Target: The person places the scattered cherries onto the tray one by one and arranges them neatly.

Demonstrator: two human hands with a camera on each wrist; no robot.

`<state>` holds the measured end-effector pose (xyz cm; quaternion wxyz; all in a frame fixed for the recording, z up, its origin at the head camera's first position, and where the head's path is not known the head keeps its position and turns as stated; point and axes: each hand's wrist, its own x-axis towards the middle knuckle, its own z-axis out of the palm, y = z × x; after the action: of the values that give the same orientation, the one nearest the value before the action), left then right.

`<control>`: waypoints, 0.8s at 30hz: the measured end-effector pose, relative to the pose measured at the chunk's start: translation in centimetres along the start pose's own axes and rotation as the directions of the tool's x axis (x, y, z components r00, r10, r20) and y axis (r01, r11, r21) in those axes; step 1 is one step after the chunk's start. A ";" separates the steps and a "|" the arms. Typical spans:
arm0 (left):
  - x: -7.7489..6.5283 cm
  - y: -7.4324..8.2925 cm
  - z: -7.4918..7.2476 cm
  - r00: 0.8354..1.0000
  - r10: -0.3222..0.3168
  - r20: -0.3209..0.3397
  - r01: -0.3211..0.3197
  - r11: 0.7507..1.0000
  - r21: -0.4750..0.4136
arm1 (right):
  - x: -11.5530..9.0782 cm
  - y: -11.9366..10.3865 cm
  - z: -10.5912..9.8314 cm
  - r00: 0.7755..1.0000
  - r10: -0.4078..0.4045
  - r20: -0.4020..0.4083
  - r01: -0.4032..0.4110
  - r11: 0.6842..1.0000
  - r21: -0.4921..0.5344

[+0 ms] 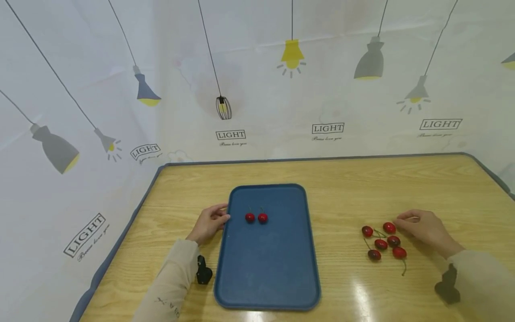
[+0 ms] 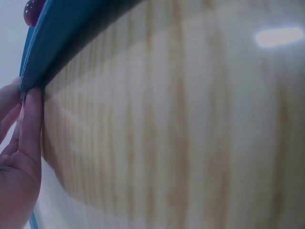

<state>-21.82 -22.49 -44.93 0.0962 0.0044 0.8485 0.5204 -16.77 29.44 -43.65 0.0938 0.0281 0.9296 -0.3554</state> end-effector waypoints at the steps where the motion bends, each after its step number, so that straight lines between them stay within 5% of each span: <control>1: 0.0 0.0 0.0 1.000 0.001 -0.001 -0.001 1.000 0.002 | 0.0 -0.1 0.0 1.000 0.001 0.002 -0.001 1.000 0.003; 24: -0.3 0.0 0.0 1.000 0.007 -0.002 -0.007 1.000 -0.024 | 0.8 -0.3 0.4 0.996 -0.051 0.074 0.048 0.998 0.042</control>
<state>-21.58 -22.49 -44.86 0.0938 0.0057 0.8422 0.5309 -17.58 28.98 -43.91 0.1194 -0.0063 0.9186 -0.3768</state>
